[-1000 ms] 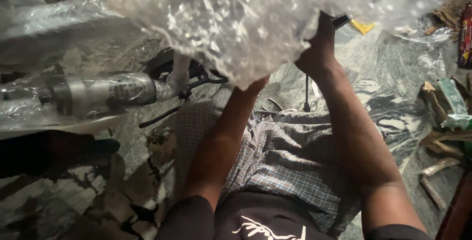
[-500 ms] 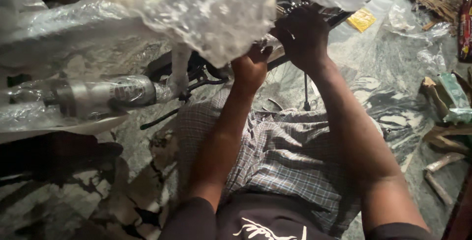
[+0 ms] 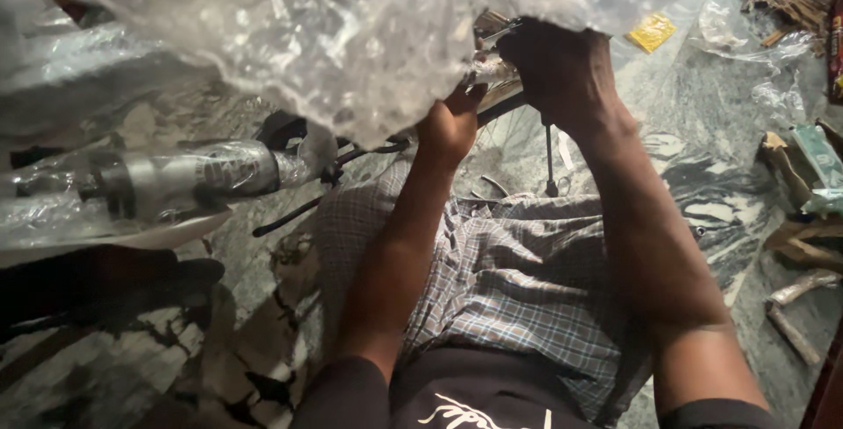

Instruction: The person removes bubble wrap from a bicycle, then uses a wrench to tighten the rear wheel axle nuts. They adjust the rear wheel and tire, then use the wrench to tighten the front wheel axle nuts.

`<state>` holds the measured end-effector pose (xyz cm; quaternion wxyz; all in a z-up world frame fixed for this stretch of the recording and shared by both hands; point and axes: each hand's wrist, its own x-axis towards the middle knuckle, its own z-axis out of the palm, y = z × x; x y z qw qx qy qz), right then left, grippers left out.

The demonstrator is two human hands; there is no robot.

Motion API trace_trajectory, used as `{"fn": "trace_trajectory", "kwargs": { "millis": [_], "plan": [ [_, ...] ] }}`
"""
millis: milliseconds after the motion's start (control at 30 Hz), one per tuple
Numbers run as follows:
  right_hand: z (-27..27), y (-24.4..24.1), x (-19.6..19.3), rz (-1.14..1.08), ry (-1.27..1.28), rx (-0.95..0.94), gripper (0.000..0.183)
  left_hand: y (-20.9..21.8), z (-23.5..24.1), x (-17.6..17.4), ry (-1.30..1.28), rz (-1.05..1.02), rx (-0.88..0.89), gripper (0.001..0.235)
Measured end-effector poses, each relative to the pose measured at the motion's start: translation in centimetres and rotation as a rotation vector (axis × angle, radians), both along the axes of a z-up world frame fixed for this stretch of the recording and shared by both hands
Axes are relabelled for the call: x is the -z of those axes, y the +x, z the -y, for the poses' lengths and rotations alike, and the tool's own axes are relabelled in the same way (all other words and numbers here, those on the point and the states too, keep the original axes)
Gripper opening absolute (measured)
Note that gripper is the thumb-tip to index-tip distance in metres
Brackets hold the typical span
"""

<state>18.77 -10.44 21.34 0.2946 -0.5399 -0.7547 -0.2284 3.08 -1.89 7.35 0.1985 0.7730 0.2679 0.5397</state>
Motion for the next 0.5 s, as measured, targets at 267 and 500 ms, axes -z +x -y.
{"fn": "trace_trajectory", "kwargs": {
  "millis": [267,500],
  "plan": [
    [-1.7,1.0,2.6,0.028,-0.356,0.236,0.014,0.5,-2.3,4.7,-0.396,0.14,0.099,0.028],
    [-1.1,2.3,7.0,-0.532,-0.152,0.069,0.123,1.7,-3.4,5.0,-0.535,0.283,0.229,0.031]
  ]
}}
